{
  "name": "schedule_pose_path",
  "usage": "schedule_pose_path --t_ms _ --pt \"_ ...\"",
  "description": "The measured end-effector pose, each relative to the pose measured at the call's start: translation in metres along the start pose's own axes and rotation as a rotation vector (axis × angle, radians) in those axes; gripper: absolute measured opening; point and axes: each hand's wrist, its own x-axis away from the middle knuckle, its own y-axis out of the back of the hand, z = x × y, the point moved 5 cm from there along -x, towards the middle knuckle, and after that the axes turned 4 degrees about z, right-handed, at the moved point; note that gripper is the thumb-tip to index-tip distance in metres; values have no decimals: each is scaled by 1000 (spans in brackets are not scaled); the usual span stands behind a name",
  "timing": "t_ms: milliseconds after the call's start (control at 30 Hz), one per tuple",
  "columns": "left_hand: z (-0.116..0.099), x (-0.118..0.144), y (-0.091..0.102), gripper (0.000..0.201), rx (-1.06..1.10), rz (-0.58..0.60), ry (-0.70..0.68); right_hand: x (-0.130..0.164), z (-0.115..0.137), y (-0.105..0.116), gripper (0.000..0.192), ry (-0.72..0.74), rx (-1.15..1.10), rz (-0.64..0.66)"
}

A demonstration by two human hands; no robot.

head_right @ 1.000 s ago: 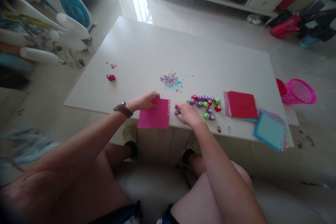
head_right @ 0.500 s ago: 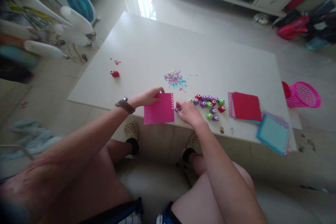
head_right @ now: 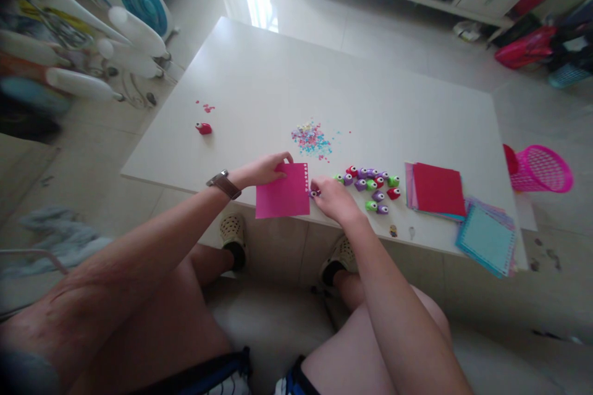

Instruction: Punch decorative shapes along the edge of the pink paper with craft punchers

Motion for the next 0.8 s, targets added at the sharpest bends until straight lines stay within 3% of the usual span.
schedule_pose_path --t_ms 133,233,300,400,500,800 --pt "-3 0 -2 47 -30 -16 -20 -1 3 -2 23 38 -49 23" --pt "-14 4 3 46 -125 -166 -72 0 5 -2 25 13 -62 39" --pt "-24 8 3 38 -164 -204 -95 2 5 -1 21 -20 -57 36" --pt "-34 12 -11 22 -169 -59 -83 6 5 2 15 -86 -35 26" --pt "-38 15 -27 23 -220 51 -67 8 1 1 16 -152 -28 30" --pt "-32 10 -37 31 -308 66 -74 1 -3 -3 9 -133 -205 70"
